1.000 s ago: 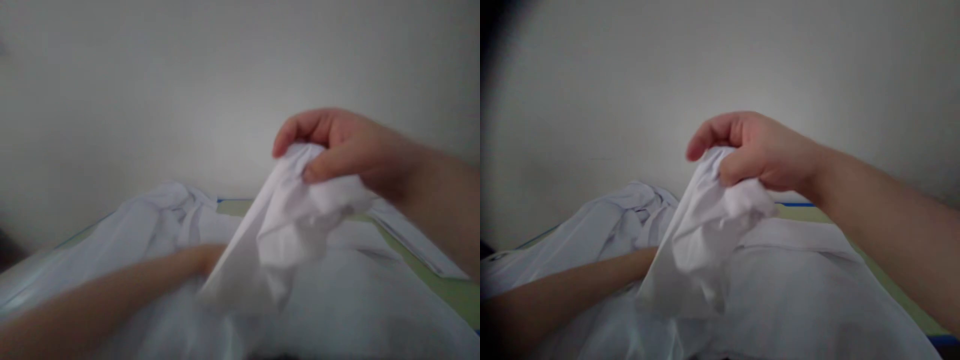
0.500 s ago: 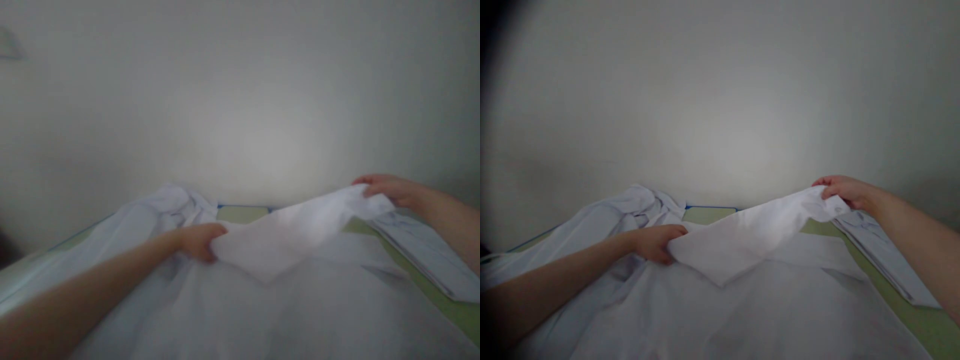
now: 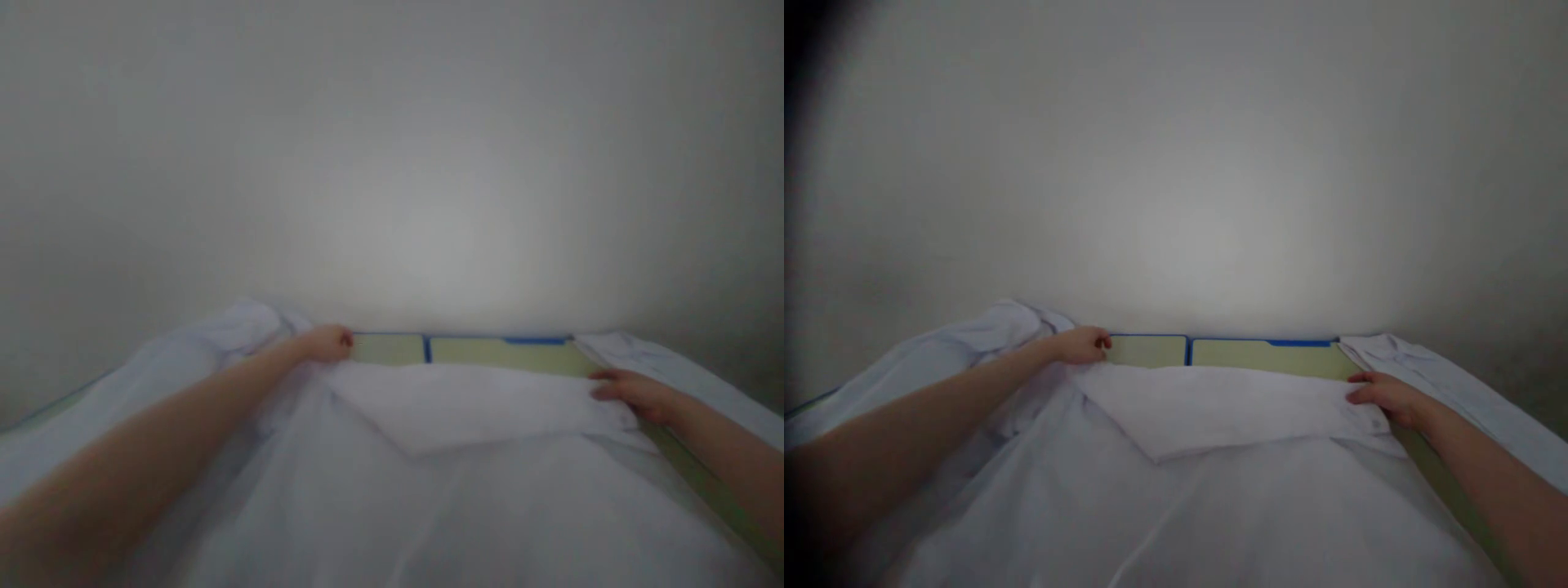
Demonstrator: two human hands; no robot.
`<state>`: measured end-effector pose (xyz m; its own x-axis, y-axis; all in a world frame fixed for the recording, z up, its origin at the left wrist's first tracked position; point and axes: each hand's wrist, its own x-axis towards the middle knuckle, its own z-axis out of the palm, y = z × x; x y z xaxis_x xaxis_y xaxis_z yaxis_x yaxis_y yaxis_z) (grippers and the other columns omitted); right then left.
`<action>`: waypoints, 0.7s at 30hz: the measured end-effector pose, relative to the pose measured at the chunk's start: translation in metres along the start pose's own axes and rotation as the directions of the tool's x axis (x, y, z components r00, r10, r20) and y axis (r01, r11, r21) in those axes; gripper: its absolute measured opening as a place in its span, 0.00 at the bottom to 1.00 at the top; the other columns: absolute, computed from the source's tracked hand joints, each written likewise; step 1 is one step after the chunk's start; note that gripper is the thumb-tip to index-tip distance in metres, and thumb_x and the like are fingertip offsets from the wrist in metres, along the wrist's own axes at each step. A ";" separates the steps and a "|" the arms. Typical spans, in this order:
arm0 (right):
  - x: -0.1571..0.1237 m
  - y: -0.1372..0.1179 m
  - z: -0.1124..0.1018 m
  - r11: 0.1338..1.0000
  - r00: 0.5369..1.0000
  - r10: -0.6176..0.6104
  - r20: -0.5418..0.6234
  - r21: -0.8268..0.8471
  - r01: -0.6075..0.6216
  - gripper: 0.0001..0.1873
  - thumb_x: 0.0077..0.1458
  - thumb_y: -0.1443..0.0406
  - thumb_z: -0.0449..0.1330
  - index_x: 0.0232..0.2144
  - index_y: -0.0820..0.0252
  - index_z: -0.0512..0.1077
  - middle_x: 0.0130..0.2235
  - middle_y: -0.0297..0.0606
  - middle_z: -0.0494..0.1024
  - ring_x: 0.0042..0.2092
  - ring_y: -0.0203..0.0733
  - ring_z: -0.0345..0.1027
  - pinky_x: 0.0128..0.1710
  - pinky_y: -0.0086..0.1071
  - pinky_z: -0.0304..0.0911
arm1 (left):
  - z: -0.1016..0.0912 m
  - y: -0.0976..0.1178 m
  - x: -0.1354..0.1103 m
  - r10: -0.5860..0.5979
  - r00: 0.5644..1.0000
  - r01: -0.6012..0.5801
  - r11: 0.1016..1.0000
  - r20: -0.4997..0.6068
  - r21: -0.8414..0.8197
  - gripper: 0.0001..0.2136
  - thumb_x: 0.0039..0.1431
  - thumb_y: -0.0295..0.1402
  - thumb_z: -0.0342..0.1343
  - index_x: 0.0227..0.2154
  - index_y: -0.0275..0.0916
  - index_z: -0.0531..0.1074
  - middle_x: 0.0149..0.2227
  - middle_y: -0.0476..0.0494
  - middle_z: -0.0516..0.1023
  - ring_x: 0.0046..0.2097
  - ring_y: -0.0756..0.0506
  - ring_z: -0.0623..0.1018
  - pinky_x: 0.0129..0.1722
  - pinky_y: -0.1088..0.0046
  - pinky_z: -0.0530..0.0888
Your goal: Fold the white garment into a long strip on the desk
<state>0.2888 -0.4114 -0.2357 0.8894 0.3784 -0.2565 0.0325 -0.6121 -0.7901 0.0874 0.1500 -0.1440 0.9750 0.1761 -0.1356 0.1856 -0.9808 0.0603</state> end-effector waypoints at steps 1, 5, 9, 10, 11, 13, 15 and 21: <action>0.001 0.003 0.000 0.997 0.998 0.046 0.034 0.062 -0.048 0.27 0.42 0.58 0.60 0.46 0.61 0.67 0.42 0.50 0.75 0.39 0.49 0.72 0.35 0.35 0.68 | 0.004 0.013 -0.005 0.005 0.995 0.001 0.998 -0.104 0.063 0.14 0.48 0.34 0.49 0.37 0.34 0.71 0.38 0.37 0.74 0.39 0.43 0.73 0.39 0.70 0.66; -0.002 0.005 -0.007 0.990 0.995 0.102 0.018 0.095 -0.103 0.36 0.43 0.53 0.61 0.52 0.61 0.61 0.46 0.52 0.73 0.43 0.50 0.71 0.36 0.36 0.68 | 0.024 0.089 -0.057 0.236 0.957 -0.212 0.966 -0.167 0.148 0.23 0.50 0.54 0.47 0.31 0.37 0.70 0.35 0.38 0.72 0.37 0.42 0.71 0.38 0.66 0.66; -0.020 0.001 -0.010 0.991 0.991 0.133 -0.001 0.013 -0.133 0.41 0.40 0.50 0.62 0.55 0.59 0.58 0.50 0.51 0.70 0.44 0.51 0.69 0.36 0.37 0.69 | 0.046 0.155 -0.107 0.500 0.866 -0.481 0.846 -0.027 0.228 0.19 0.48 0.50 0.52 0.34 0.39 0.69 0.35 0.38 0.71 0.38 0.41 0.71 0.39 0.63 0.66; -0.026 0.000 -0.010 0.994 0.995 0.094 -0.030 -0.047 -0.095 0.41 0.40 0.49 0.62 0.55 0.58 0.59 0.51 0.51 0.68 0.45 0.51 0.68 0.37 0.37 0.68 | 0.049 0.161 -0.112 0.521 0.854 -0.506 0.824 0.009 0.255 0.14 0.51 0.43 0.52 0.34 0.39 0.69 0.34 0.38 0.71 0.38 0.41 0.71 0.38 0.64 0.67; -0.033 0.001 -0.009 0.991 0.997 0.019 -0.074 -0.131 -0.028 0.40 0.40 0.49 0.62 0.54 0.58 0.60 0.53 0.51 0.66 0.47 0.51 0.67 0.39 0.38 0.67 | 0.052 0.164 -0.114 0.530 0.847 -0.519 0.809 0.038 0.277 0.09 0.52 0.36 0.50 0.34 0.39 0.69 0.34 0.38 0.72 0.38 0.42 0.71 0.37 0.64 0.67; -0.047 0.003 -0.007 0.917 0.966 -0.223 -0.128 -0.364 0.163 0.38 0.38 0.49 0.63 0.51 0.59 0.64 0.54 0.50 0.64 0.49 0.52 0.64 0.46 0.41 0.63 | 0.052 0.160 -0.111 0.529 0.845 -0.526 0.797 0.077 0.297 0.07 0.52 0.28 0.48 0.33 0.38 0.69 0.33 0.39 0.72 0.38 0.42 0.72 0.36 0.66 0.67; -0.061 0.008 -0.004 0.736 0.895 -0.444 -0.044 -0.587 0.337 0.30 0.38 0.50 0.63 0.43 0.59 0.70 0.50 0.47 0.68 0.50 0.53 0.62 0.50 0.43 0.58 | 0.046 0.149 -0.105 0.502 0.863 -0.500 0.824 0.067 0.269 0.07 0.52 0.26 0.46 0.31 0.38 0.69 0.33 0.40 0.73 0.37 0.43 0.72 0.37 0.66 0.67; -0.083 0.017 -0.003 0.401 0.811 -0.536 0.232 -0.776 0.487 0.09 0.48 0.63 0.54 0.31 0.55 0.74 0.33 0.40 0.73 0.38 0.47 0.66 0.44 0.44 0.56 | 0.004 0.133 -0.101 0.273 0.960 -0.273 0.962 -0.067 0.013 0.09 0.50 0.31 0.48 0.32 0.39 0.71 0.32 0.44 0.74 0.36 0.44 0.73 0.37 0.69 0.68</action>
<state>0.2167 -0.4553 -0.2268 0.5981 0.7967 0.0864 0.8002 -0.5997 -0.0098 0.0132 0.0017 -0.1258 0.9945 -0.0930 -0.0473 -0.0889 -0.9927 0.0818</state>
